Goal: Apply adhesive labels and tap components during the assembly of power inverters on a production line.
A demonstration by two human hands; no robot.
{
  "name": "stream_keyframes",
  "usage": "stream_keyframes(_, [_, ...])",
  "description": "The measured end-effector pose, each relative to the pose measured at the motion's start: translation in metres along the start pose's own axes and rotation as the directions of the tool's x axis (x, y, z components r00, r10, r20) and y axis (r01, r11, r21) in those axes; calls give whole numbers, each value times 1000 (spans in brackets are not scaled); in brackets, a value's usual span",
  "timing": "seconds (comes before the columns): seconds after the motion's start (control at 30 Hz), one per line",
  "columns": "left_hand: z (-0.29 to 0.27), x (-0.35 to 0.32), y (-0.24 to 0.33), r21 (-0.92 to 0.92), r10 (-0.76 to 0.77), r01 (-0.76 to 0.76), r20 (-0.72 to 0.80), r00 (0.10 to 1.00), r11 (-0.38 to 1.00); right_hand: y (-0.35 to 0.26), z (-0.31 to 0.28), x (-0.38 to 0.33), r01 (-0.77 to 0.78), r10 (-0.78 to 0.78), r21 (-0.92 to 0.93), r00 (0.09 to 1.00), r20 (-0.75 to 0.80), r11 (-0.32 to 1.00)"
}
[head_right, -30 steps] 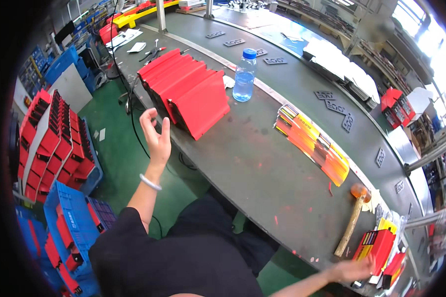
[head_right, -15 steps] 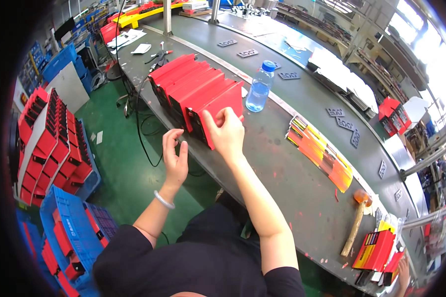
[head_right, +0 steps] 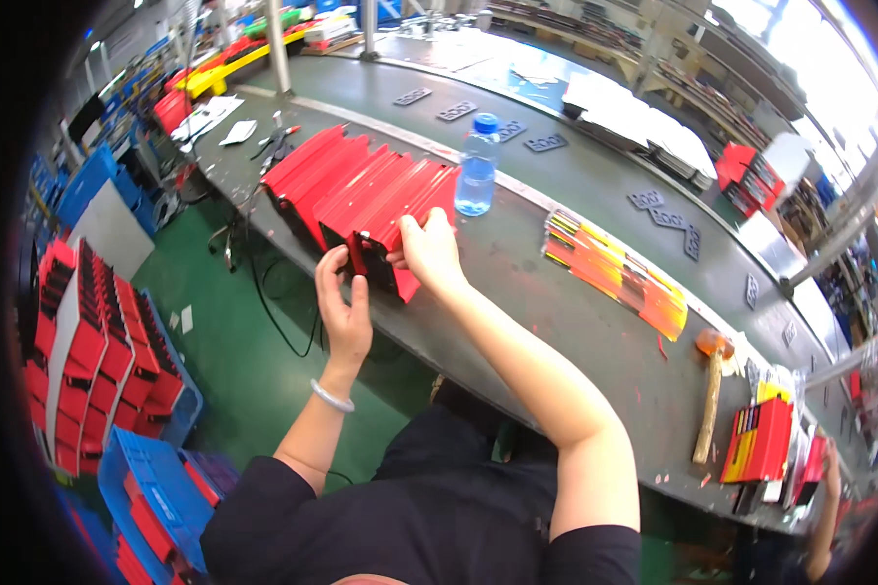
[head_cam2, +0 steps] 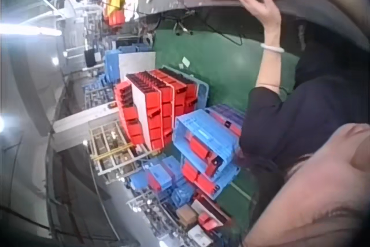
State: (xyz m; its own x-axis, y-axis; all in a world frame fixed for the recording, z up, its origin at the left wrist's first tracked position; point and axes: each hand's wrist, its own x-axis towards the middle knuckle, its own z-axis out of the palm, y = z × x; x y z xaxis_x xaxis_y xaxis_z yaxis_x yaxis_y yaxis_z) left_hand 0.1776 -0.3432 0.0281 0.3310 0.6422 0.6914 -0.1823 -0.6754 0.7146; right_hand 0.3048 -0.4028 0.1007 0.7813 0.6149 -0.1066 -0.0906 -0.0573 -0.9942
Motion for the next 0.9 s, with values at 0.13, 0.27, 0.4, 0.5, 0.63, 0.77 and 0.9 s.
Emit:
stream_keyframes(0.13, [-4,10,-2,59,101,-101,2,995,993,-9,-30,-20,-48,48,-2,998,45,999])
stream_keyframes(0.27, [13,14,8,373,313,-292,4,950,881,-5,-72,-28,21,-22,-35,1000,-14,999])
stream_keyframes(0.4, [11,25,-11,418,309,-254,-69,949,872,6,-97,-38,60,-60,-5,997,-47,998])
stream_keyframes(0.5, [3,33,-10,435,320,-250,-95,943,865,3,-132,-58,53,-53,23,999,-10,998])
stream_keyframes(0.63, [-1,36,-8,411,260,-213,-60,964,886,1,-199,-95,-25,48,171,990,-135,985])
stream_keyframes(0.77, [-15,34,-16,322,186,-160,-51,981,933,22,-279,-125,-143,160,295,986,-36,945])
stream_keyframes(0.9, [-8,39,-28,238,82,-83,15,997,968,63,-372,-166,-190,227,327,971,-79,926])
